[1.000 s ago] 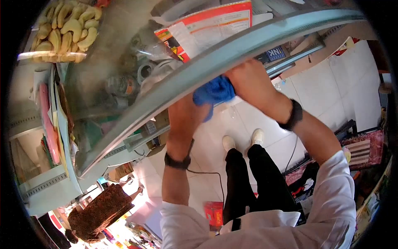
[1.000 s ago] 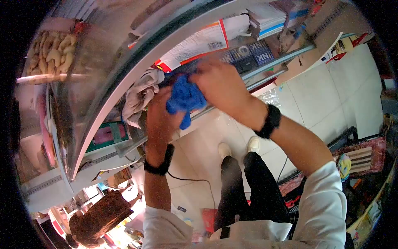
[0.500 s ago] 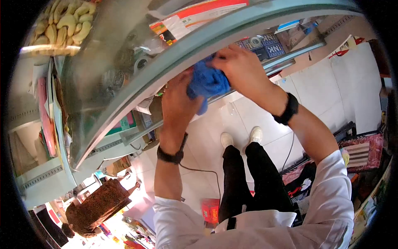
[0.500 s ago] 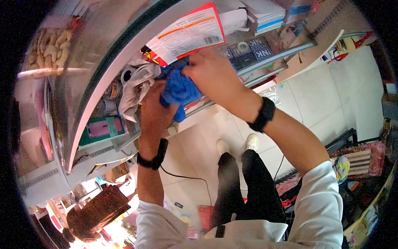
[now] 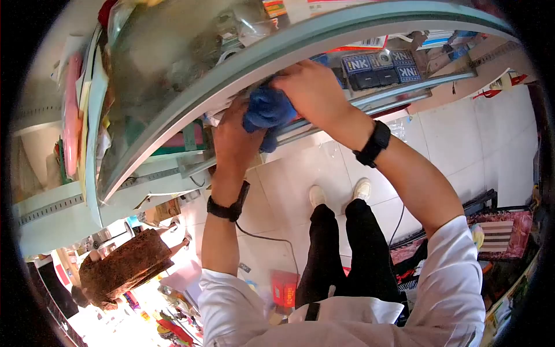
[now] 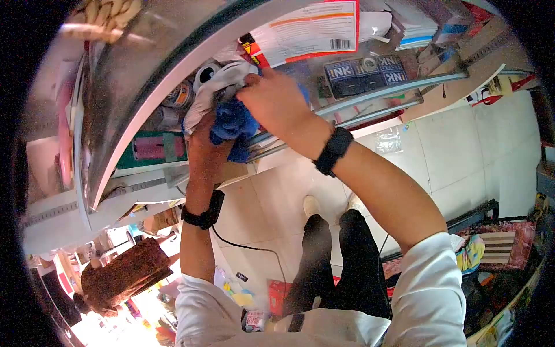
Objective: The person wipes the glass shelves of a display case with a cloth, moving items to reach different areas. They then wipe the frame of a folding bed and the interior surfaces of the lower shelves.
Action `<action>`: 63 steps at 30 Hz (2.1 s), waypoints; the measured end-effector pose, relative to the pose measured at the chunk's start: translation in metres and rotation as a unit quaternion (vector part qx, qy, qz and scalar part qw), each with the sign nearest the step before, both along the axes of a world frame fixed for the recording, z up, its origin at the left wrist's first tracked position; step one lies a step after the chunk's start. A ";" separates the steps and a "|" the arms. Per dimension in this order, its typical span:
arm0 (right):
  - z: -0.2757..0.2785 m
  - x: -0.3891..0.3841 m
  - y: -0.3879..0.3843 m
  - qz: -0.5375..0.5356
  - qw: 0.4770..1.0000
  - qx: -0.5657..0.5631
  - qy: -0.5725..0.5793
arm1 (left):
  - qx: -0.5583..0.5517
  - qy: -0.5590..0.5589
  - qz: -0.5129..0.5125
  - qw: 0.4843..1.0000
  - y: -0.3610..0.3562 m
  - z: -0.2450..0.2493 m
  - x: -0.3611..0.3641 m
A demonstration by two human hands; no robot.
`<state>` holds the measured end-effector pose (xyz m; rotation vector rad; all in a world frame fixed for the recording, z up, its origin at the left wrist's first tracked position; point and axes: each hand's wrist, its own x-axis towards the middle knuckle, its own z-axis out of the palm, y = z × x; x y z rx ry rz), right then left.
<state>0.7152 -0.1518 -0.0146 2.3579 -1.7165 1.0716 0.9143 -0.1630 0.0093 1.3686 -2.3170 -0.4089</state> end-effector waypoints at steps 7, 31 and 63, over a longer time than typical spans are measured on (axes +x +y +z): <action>0.015 0.017 0.047 0.040 0.995 0.078 0.047 | -0.005 -0.017 -0.072 0.997 0.042 0.009 0.040; 0.008 0.091 0.081 -0.026 0.994 0.093 0.047 | -0.033 -0.012 -0.071 0.997 0.056 -0.017 0.108; -0.184 -0.097 0.140 -0.092 0.967 0.046 -0.232 | -0.139 0.075 -0.167 0.973 0.089 -0.203 -0.104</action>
